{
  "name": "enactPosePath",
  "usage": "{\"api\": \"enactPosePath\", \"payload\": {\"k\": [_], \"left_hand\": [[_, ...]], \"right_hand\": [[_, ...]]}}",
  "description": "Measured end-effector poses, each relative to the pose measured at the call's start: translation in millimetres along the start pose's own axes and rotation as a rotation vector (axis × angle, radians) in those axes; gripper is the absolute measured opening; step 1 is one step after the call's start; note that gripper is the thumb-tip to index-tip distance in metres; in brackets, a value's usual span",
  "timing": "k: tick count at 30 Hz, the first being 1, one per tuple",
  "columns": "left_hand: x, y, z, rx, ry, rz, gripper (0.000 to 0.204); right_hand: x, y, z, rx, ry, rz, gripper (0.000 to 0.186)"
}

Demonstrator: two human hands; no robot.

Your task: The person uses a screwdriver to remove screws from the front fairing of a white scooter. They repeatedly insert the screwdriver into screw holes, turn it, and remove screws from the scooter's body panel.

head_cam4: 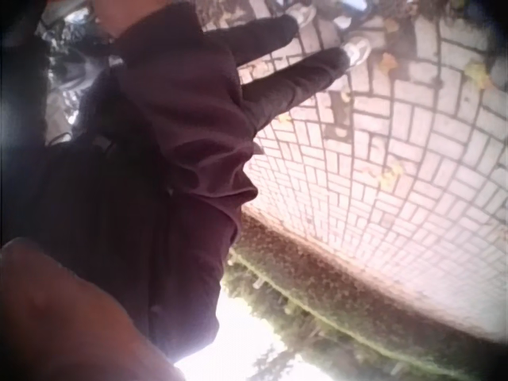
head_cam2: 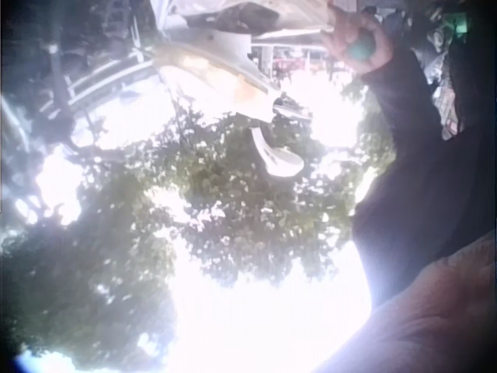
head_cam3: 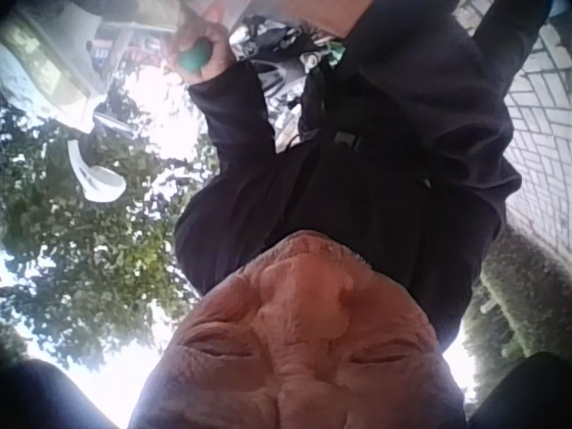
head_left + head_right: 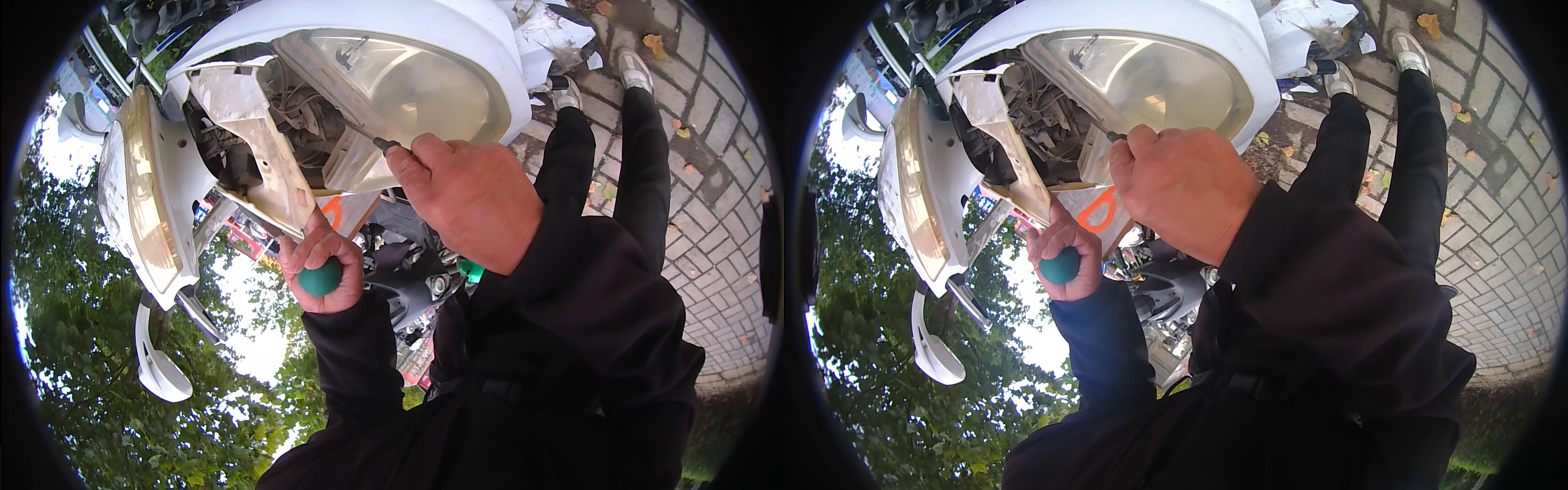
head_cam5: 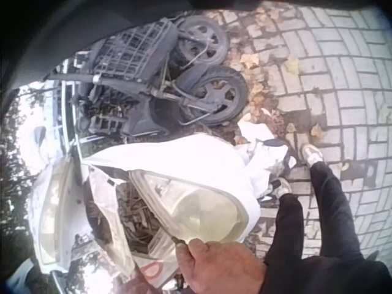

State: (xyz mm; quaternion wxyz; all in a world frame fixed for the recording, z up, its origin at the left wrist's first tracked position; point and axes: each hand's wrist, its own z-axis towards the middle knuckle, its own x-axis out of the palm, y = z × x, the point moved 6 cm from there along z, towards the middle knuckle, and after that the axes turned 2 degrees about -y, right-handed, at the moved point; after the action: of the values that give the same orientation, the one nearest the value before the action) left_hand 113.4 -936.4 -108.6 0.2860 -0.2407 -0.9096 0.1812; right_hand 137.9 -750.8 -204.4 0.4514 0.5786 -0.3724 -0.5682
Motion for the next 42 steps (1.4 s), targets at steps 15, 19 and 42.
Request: {"api": "enactPosePath", "payload": {"k": [15,19,42], "left_hand": [[8,-4,-3,-0.031,0.110,0.013,0.072],[-2,-1,-2,-0.051,0.027,-0.042,0.069],[-43,36,28,-0.046,-0.036,0.027,0.028]], "right_hand": [[-1,1,-1,-0.018,-0.030,0.021,0.031],[-6,8,2,0.011,-0.014,0.042,0.033],[-126,13,-32,0.789,0.032,0.755,0.039]]}}
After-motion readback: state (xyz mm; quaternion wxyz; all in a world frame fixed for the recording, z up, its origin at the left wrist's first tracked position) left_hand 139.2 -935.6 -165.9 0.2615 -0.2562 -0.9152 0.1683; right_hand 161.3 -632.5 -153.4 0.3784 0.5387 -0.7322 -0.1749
